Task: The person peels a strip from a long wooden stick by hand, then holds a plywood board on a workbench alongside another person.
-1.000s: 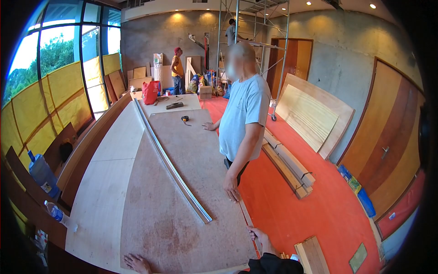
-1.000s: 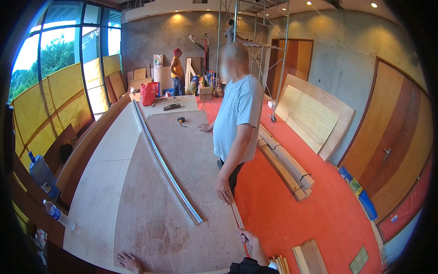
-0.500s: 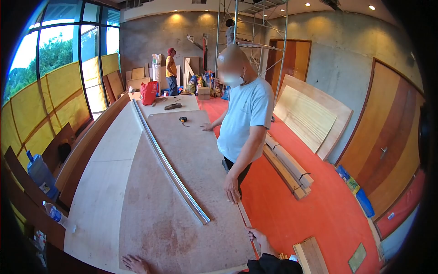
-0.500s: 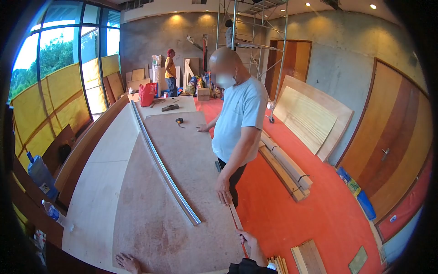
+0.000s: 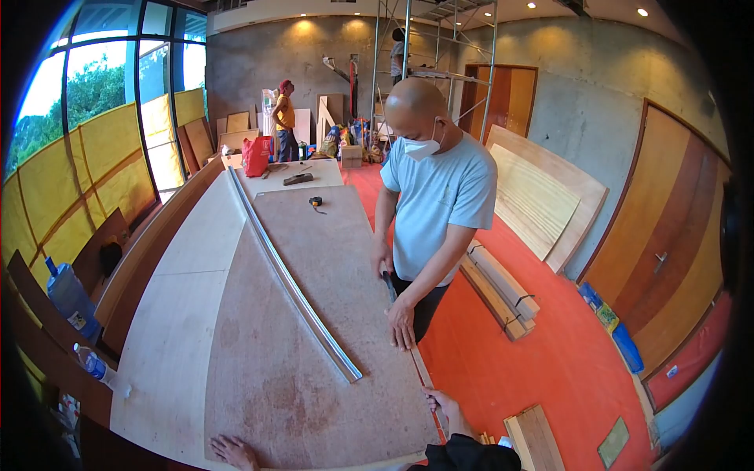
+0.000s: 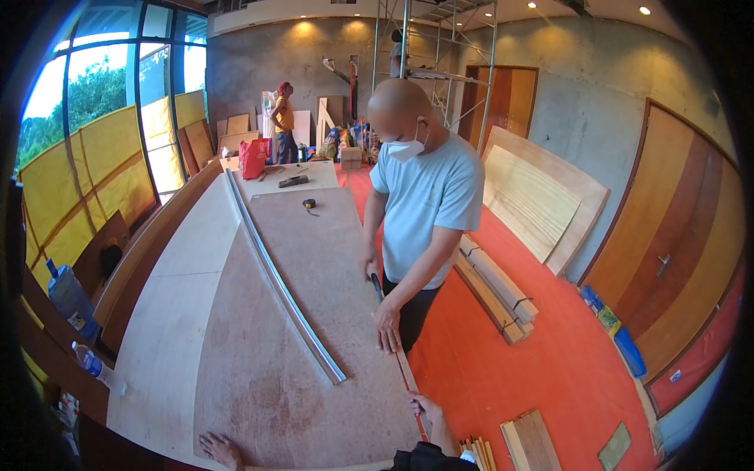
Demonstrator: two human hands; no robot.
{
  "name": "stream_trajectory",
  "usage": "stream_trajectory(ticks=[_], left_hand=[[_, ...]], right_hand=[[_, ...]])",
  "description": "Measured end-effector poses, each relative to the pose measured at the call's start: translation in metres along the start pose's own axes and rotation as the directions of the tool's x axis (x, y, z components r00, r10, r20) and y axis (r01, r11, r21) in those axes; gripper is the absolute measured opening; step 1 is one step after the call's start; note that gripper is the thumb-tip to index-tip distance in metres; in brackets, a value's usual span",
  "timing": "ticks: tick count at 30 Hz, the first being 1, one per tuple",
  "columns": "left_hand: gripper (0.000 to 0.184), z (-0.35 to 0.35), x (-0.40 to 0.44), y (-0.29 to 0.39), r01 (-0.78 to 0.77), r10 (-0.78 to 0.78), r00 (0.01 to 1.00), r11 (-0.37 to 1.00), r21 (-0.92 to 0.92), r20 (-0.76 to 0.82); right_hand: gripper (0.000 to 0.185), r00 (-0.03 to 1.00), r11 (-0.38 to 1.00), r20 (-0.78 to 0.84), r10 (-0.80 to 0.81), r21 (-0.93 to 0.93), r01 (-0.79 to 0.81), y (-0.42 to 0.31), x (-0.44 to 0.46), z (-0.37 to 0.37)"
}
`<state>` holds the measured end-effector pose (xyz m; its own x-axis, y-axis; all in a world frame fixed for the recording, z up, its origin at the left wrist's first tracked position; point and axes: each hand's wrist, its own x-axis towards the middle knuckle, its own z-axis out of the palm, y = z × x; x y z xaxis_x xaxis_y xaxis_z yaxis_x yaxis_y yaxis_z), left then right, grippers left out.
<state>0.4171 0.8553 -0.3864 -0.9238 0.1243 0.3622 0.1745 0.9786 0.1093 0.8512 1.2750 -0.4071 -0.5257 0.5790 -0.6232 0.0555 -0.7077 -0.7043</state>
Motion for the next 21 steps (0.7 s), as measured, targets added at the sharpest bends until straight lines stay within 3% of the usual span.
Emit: stream_trajectory(ticks=[4, 7, 11, 21], left_hand=[[0.048, 0.004, 0.001, -0.002, -0.027, 0.026, 1.0, 0.998, 0.06, 0.012], [0.05, -0.027, 0.004, 0.019, 0.224, -0.202, 0.948, 0.972, -0.066, 0.245], [0.049, 0.026, 0.002, -0.009, 0.177, -0.156, 0.977, 0.975, -0.138, 0.148], [0.05, -0.005, 0.003, 0.008, 0.183, -0.157, 0.971, 0.974, -0.134, 0.181]], right_hand=[[0.03, 0.999, 1.0, -0.024, 0.022, -0.001, -0.022, -0.003, -0.004, 0.003], [0.03, 1.0, 0.999, 0.005, 0.0, -0.033, 0.0, -0.004, -0.003, 0.0], [0.032, 1.0, 0.998, -0.001, -0.023, -0.057, 0.023, -0.001, -0.004, 0.001], [0.036, 0.999, 0.993, -0.043, 0.002, -0.119, -0.007, -0.002, -0.001, 0.0]])
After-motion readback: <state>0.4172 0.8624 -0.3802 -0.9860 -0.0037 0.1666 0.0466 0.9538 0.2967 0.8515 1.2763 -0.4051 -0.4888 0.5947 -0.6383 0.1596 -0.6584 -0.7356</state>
